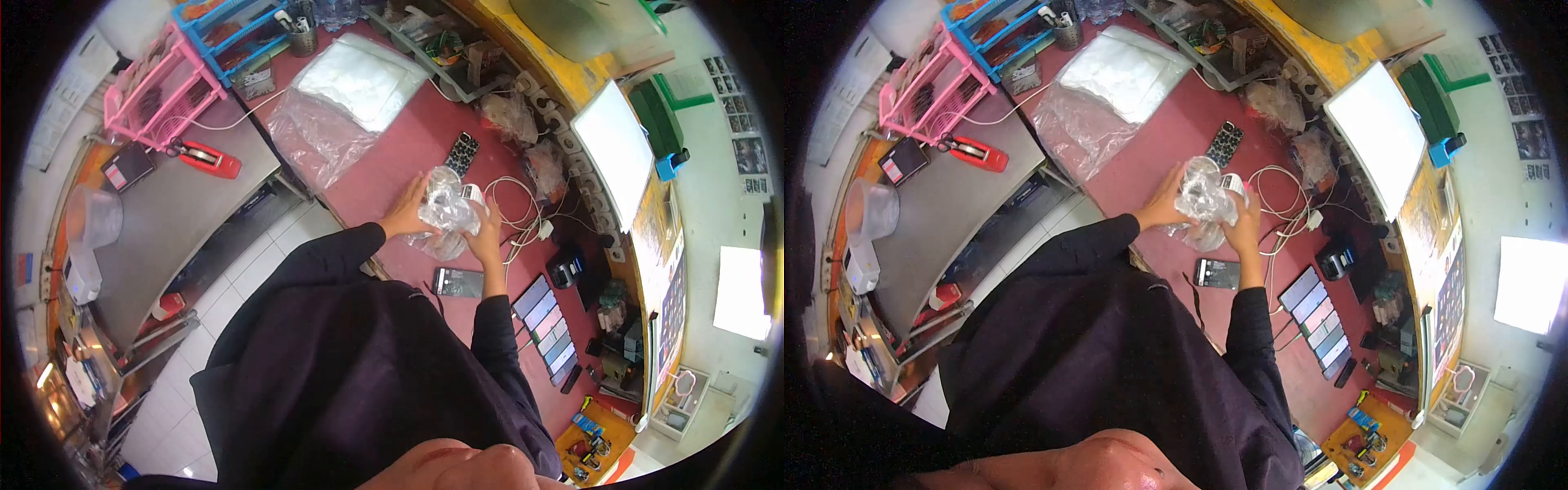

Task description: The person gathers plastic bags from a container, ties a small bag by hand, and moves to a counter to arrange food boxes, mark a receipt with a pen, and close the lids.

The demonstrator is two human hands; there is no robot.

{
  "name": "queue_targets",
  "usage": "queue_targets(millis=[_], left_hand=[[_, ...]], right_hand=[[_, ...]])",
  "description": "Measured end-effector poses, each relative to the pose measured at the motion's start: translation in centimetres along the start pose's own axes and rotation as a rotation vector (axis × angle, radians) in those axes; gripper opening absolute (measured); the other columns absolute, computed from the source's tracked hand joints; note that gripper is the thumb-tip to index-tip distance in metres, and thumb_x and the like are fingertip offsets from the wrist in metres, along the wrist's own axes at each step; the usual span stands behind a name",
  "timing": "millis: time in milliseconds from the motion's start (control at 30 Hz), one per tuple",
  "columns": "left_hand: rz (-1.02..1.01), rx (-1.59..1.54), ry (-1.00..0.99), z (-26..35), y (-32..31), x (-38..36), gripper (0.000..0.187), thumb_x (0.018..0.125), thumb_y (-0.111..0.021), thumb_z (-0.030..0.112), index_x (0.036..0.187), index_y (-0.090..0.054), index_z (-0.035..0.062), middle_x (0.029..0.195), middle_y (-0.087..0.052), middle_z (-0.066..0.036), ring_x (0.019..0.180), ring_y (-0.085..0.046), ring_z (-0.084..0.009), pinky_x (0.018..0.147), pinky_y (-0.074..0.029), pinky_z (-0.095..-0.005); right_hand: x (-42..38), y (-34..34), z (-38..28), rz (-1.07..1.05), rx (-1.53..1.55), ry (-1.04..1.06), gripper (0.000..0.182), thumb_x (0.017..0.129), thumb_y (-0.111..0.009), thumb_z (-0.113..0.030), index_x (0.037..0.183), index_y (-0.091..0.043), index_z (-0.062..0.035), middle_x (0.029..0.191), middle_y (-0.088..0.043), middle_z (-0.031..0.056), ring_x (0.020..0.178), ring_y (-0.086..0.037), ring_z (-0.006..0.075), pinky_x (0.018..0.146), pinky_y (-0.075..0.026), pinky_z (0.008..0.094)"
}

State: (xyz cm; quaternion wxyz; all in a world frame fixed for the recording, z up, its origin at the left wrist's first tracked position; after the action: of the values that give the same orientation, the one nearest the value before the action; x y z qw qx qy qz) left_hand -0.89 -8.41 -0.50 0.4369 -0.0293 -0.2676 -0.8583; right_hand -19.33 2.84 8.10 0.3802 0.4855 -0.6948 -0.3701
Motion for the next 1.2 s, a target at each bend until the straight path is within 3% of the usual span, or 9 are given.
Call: queue_targets(millis=[167,433,667,700,833,900,1033,1100,1200], left_hand=[[0.133,0.144,0.021,2.8,3.9,-8.7,0.13,0.056,-0.088,0.044,0.149,-0.007,0.0034,0.15,-0.017,-0.026,0.138,-0.022,-0.0403,0.112,-0.023,-0.0461],[0.724,0.527,0.491,2.2,4.8,-36.4,0.08,0.082,-0.069,0.021,0.144,-0.023,0.0005,0.136,-0.036,-0.026,0.125,-0.038,-0.041,0.104,-0.034,-0.0454],[0.348,0.48,1.445,6.7,2.0,-64.7,0.062,0.078,-0.07,0.032,0.13,-0.047,0.0079,0.133,-0.041,-0.023,0.119,-0.045,-0.0398,0.094,-0.043,-0.0485],[0.265,0.327,1.649,8.1,1.6,-67.9,0.057,0.078,-0.07,0.034,0.126,-0.053,0.0077,0.13,-0.046,-0.023,0.116,-0.048,-0.0391,0.094,-0.044,-0.0471],[0.672,0.074,1.674,9.8,-2.5,-83.5,0.049,0.079,-0.069,0.038,0.117,-0.06,0.0082,0.12,-0.056,-0.019,0.112,-0.053,-0.0357,0.094,-0.045,-0.0432],[0.827,0.073,1.532,11.6,-3.7,-90.0,0.045,0.079,-0.069,0.038,0.11,-0.063,0.0055,0.108,-0.063,-0.019,0.104,-0.058,-0.035,0.092,-0.046,-0.0417],[1.167,-0.114,1.733,17.2,-7.0,-102.2,0.043,0.08,-0.067,0.037,0.108,-0.064,0.0051,0.107,-0.064,-0.018,0.107,-0.057,-0.0351,0.091,-0.047,-0.0423],[1.226,-0.146,1.866,19.8,-8.0,-106.9,0.045,0.079,-0.067,0.039,0.108,-0.065,0.0046,0.107,-0.064,-0.018,0.107,-0.057,-0.0345,0.092,-0.046,-0.042],[1.258,-0.134,1.934,21.7,-6.9,-112.3,0.05,0.078,-0.066,0.046,0.108,-0.066,0.0059,0.112,-0.062,-0.019,0.111,-0.052,-0.0378,0.097,-0.044,-0.043]], right_hand=[[-6.8,3.9,1.0,0.298,0.154,-0.086,0.064,0.069,-0.078,-0.013,0.128,-0.053,-0.0117,0.136,-0.045,0.0198,0.129,-0.039,0.0364,0.108,-0.029,0.0432],[-17.7,1.2,-3.1,0.395,0.492,-0.131,0.036,0.081,-0.068,-0.006,0.115,-0.056,-0.0038,0.112,-0.052,0.0127,0.105,-0.052,0.0252,0.081,-0.047,0.0323],[-23.2,-4.6,-15.6,0.169,0.566,0.283,0.025,0.082,-0.064,-0.001,0.106,-0.056,0.0008,0.106,-0.053,0.0131,0.095,-0.051,0.0231,0.072,-0.047,0.0299],[-24.0,-5.2,-18.7,0.123,0.589,0.331,0.025,0.082,-0.064,-0.001,0.106,-0.056,0.0008,0.106,-0.053,0.0131,0.095,-0.051,0.0231,0.072,-0.047,0.0299],[-30.2,-11.5,-33.6,-0.26,0.727,0.745,0.026,0.08,-0.065,0.0,0.105,-0.057,-0.001,0.106,-0.052,0.0133,0.093,-0.052,0.0252,0.071,-0.048,0.0309],[-35.9,-16.9,-41.6,-0.552,0.684,0.86,0.029,0.078,-0.067,0.001,0.105,-0.058,-0.0042,0.104,-0.051,0.0137,0.093,-0.053,0.0265,0.071,-0.048,0.0318],[-47.8,-32.0,-51.0,-1.38,0.235,1.134,0.031,0.079,-0.069,-0.014,0.109,-0.059,-0.0094,0.105,-0.057,0.015,0.088,-0.057,0.0291,0.077,-0.049,0.0365],[-51.5,-39.2,-50.3,-1.475,0.021,1.373,0.035,0.078,-0.07,-0.024,0.11,-0.06,-0.0113,0.104,-0.062,0.015,0.09,-0.06,0.0318,0.082,-0.049,0.0401],[-53.5,-44.5,-47.2,-1.385,-0.148,1.261,0.035,0.078,-0.069,-0.028,0.108,-0.06,-0.0117,0.1,-0.065,0.015,0.097,-0.06,0.0342,0.086,-0.048,0.0433]])
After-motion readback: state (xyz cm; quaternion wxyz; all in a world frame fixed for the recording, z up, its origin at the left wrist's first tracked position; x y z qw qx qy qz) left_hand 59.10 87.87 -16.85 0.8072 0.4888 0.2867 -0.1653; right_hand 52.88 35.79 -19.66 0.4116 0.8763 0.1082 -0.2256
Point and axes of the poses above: each hand's wrist, its own x-axis towards the middle knuckle, its own y-axis out of the back of the hand, z = x × y, the point moved 2 cm from there along x, towards the middle knuckle
